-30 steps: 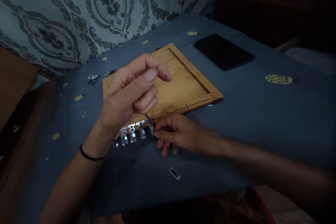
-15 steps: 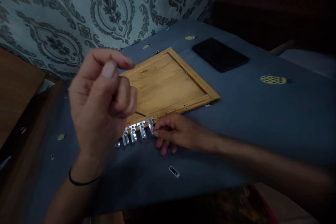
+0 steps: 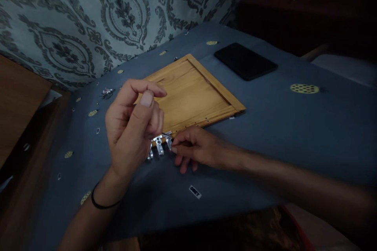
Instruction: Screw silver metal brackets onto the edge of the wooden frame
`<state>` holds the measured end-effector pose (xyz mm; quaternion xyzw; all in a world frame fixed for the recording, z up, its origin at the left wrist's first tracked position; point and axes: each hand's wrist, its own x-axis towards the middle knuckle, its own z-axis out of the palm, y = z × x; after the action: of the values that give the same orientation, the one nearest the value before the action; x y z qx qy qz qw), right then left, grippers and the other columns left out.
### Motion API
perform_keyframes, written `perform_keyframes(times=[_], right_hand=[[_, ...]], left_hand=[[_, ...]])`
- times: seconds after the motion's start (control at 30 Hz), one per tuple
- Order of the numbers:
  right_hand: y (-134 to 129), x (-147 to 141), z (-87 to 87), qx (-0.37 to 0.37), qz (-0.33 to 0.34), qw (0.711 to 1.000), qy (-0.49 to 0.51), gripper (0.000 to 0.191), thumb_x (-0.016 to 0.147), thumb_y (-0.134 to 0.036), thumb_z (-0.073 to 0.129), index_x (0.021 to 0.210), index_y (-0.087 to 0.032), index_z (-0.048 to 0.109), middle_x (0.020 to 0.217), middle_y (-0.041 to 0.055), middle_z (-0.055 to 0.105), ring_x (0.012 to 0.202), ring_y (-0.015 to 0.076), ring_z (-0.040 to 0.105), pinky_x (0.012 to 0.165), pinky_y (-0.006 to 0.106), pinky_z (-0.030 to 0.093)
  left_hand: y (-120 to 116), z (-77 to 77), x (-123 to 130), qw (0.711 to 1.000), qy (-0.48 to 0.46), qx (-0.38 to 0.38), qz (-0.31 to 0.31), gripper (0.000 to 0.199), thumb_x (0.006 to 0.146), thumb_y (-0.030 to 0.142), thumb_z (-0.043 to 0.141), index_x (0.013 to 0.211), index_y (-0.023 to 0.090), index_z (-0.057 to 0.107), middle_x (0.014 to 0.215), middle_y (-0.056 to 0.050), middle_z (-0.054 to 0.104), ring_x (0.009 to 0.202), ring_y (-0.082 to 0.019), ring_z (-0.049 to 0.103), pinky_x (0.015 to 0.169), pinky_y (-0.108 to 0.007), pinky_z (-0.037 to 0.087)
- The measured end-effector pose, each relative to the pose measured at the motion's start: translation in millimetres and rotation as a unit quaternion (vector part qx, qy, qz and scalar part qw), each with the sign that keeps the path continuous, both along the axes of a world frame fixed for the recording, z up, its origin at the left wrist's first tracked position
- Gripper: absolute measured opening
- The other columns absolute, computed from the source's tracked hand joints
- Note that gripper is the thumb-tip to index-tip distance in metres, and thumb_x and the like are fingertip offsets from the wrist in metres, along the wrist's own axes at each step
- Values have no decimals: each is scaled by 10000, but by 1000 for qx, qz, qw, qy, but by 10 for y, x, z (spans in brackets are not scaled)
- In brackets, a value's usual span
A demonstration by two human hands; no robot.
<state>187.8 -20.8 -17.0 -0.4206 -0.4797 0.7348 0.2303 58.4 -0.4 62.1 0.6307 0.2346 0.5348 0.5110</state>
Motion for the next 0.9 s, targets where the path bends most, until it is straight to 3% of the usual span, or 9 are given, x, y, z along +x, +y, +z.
perform_keyframes(times=[0.37, 0.57, 0.9], right_hand=[[-1, 16, 39, -1, 3, 1000, -7, 248, 945, -121, 542, 699, -146, 540, 616, -8, 654, 480, 70, 651, 389, 129, 437], [-15, 23, 17, 3, 6, 1000, 1, 224, 950, -142, 543, 727, -142, 561, 628, -11, 654, 489, 63, 653, 400, 120, 441], [-12, 13, 83, -5, 5, 1000, -16, 245, 966, -112, 516, 724, -136, 545, 616, -18, 642, 474, 54, 634, 393, 116, 435]], left_hand=[[18, -57, 7, 1000, 10, 3, -13, 120, 947, 242, 633, 869, 158, 668, 477, 107, 282, 376, -48, 221, 390, -199, 229], [-6, -56, 31, 999, 34, -15, 13, 141, 965, 226, 580, 863, 189, 669, 472, 93, 305, 394, -75, 225, 402, -232, 256], [28, -58, -7, 998, 46, -26, -29, 105, 955, 216, 584, 928, 193, 682, 482, 93, 282, 386, -72, 220, 403, -226, 235]])
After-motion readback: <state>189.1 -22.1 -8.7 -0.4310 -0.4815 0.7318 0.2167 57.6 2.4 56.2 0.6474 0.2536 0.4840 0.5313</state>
